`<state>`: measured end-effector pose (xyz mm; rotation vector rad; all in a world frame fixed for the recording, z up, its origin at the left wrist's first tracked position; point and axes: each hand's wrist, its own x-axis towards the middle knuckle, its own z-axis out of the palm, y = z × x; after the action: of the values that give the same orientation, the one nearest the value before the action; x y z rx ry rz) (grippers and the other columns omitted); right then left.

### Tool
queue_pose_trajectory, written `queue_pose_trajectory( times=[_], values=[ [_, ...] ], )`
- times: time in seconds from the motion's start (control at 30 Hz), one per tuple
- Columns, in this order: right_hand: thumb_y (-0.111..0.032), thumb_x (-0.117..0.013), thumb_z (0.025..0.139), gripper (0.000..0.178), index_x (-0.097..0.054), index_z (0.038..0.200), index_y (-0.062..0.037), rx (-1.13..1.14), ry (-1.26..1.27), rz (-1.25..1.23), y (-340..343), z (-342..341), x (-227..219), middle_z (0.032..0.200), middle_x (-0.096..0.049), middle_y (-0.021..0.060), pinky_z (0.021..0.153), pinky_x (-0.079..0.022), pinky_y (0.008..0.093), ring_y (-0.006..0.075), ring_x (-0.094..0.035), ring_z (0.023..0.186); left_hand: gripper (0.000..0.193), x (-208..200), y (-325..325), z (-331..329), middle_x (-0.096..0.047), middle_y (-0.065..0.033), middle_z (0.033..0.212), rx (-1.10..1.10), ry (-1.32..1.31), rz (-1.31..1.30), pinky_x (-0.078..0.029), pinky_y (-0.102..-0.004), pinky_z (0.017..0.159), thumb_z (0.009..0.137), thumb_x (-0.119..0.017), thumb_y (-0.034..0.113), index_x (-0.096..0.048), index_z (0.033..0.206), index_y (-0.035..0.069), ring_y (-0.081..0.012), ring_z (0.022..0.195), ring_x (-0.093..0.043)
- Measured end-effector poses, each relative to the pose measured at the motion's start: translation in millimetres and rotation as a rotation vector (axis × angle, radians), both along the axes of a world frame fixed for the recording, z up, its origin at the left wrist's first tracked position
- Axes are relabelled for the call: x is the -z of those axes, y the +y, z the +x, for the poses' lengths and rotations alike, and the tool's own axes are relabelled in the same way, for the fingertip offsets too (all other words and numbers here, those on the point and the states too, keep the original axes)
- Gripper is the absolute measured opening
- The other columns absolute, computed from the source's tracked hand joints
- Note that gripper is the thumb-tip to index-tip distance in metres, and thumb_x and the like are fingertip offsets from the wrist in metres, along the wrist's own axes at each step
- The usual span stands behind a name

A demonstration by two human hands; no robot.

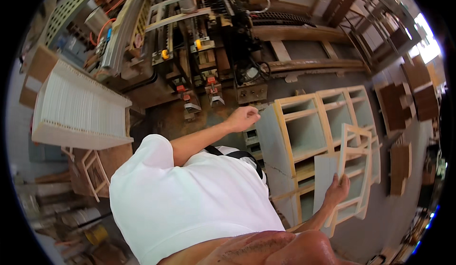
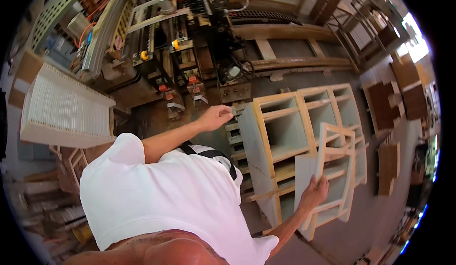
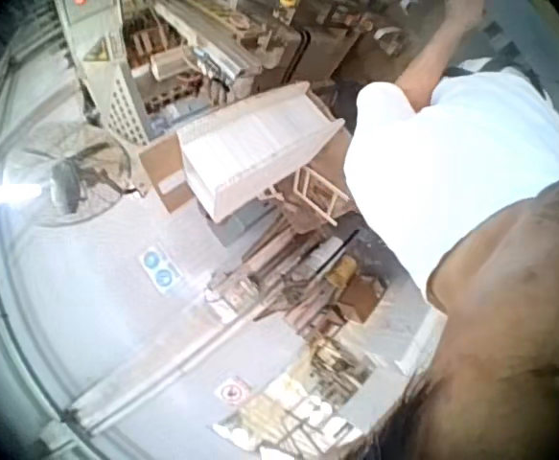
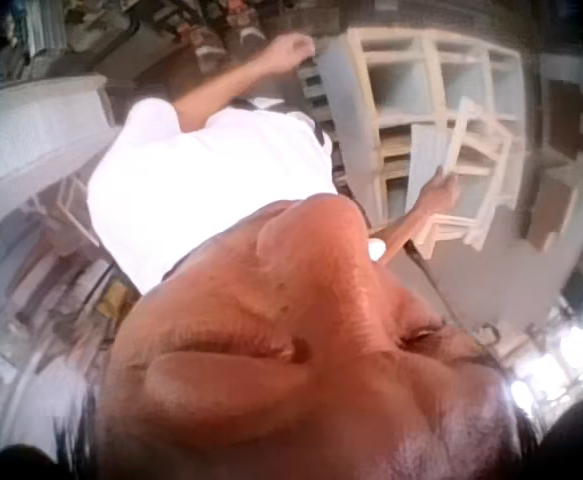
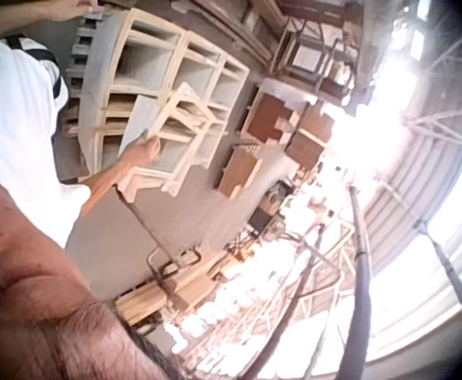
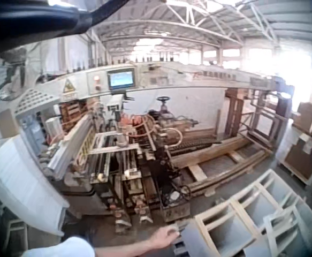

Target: The person repeatedly picks up wooden chair frames from a stack and places them onto a machine jig. They align the frames on the jig and press a button to operate the machine, then remove the frames and return them to the stack. This cycle is performed multiple times in a repetitive manner.

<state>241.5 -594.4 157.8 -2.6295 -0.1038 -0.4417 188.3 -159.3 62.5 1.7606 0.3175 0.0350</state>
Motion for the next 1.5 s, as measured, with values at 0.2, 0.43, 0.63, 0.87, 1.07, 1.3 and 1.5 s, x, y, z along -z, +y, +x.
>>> queue_pose_trajectory(
  times=[0.2, 0.43, 0.63, 0.87, 1.07, 1.3, 1.5],
  values=[
    [0.0, -0.072, 0.075, 0.03, -0.06, 0.103, 0.0036, -0.66, -0.095, 0.151, 170.5, 44.6, -25.0, 0.101, -0.061, 0.019, 0.083, -0.047, 0.0417, 0.0375, -0.057, 0.094, 0.047, -41.2, -0.9, -2.5, -0.059, -0.0094, 0.12, 0.071, -0.02, -0.493, -0.049, -0.0328, 0.088, 0.094, -0.061, 0.035, -0.052, 0.126, 0.002, -0.0154, 0.11, -0.056],
    [-0.003, -0.075, 0.071, 0.035, -0.063, 0.103, -0.0009, -1.228, -0.058, 0.189, 365.3, 38.9, -10.9, 0.1, -0.063, 0.017, 0.081, -0.048, 0.0422, 0.0361, -0.059, 0.094, 0.045, -59.0, 86.3, -28.5, -0.059, -0.0101, 0.125, -0.479, -0.389, -1.194, -0.048, -0.0435, 0.098, 0.097, -0.055, 0.031, -0.048, 0.131, 0.002, -0.0264, 0.113, -0.06],
    [-0.016, -0.073, 0.078, 0.035, -0.062, 0.108, -0.0022, -1.454, -0.067, 0.054, 480.4, 53.4, 5.0, 0.087, -0.063, 0.0156, 0.071, -0.047, 0.0426, 0.0346, -0.058, 0.082, 0.037, -14.4, 215.5, -77.2, -0.06, -0.0101, 0.124, -0.53, -0.621, -1.216, -0.047, -0.0432, 0.1, 0.098, -0.052, 0.025, -0.051, 0.127, 0.002, -0.0261, 0.114, -0.059],
    [-0.016, -0.071, 0.079, 0.034, -0.062, 0.11, -0.0039, -1.521, -0.131, 0.028, 595.7, 48.6, 8.4, 0.091, -0.064, 0.0127, 0.073, -0.047, 0.0411, 0.0322, -0.059, 0.083, 0.038, -8.4, 319.0, -87.9, -0.059, -0.0104, 0.126, -0.628, -0.608, -1.221, -0.045, -0.0436, 0.102, 0.097, -0.056, 0.024, -0.05, 0.128, 0.003, -0.0272, 0.12, -0.056],
    [-0.014, -0.07, 0.08, 0.031, -0.063, 0.107, -0.0023, -1.536, -0.098, 0.049, 662.1, 48.6, 19.4, 0.09, -0.064, 0.0141, 0.073, -0.047, 0.0422, 0.033, -0.059, 0.083, 0.039, 3.1, 379.6, -89.3, -0.059, -0.0112, 0.126, -0.667, -0.611, -1.226, -0.045, -0.046, 0.102, 0.096, -0.057, 0.023, -0.049, 0.127, 0.002, -0.0273, 0.121, -0.054],
    [-0.017, -0.07, 0.078, 0.031, -0.064, 0.105, -0.0039, -1.551, -0.123, 0.046, 704.4, 49.4, 36.4, 0.084, -0.063, 0.0125, 0.071, -0.045, 0.0436, 0.0337, -0.058, 0.081, 0.035, 19.1, 418.0, -91.4, -0.058, -0.0099, 0.127, -0.741, -0.575, -1.215, -0.042, -0.0466, 0.104, 0.097, -0.055, 0.024, -0.052, 0.126, 0.004, -0.0287, 0.122, -0.053],
    [-0.016, -0.071, 0.075, 0.033, -0.064, 0.106, -0.0059, -1.509, -0.09, 0.048, 703.0, 48.7, 42.4, 0.09, -0.064, 0.0098, 0.073, -0.045, 0.0414, 0.0309, -0.059, 0.083, 0.032, 24.8, 417.4, -94.7, -0.06, -0.0104, 0.124, -0.715, -0.603, -1.255, -0.04, -0.0476, 0.105, 0.096, -0.056, 0.021, -0.054, 0.122, 0.003, -0.0302, 0.124, -0.052]
  ],
)
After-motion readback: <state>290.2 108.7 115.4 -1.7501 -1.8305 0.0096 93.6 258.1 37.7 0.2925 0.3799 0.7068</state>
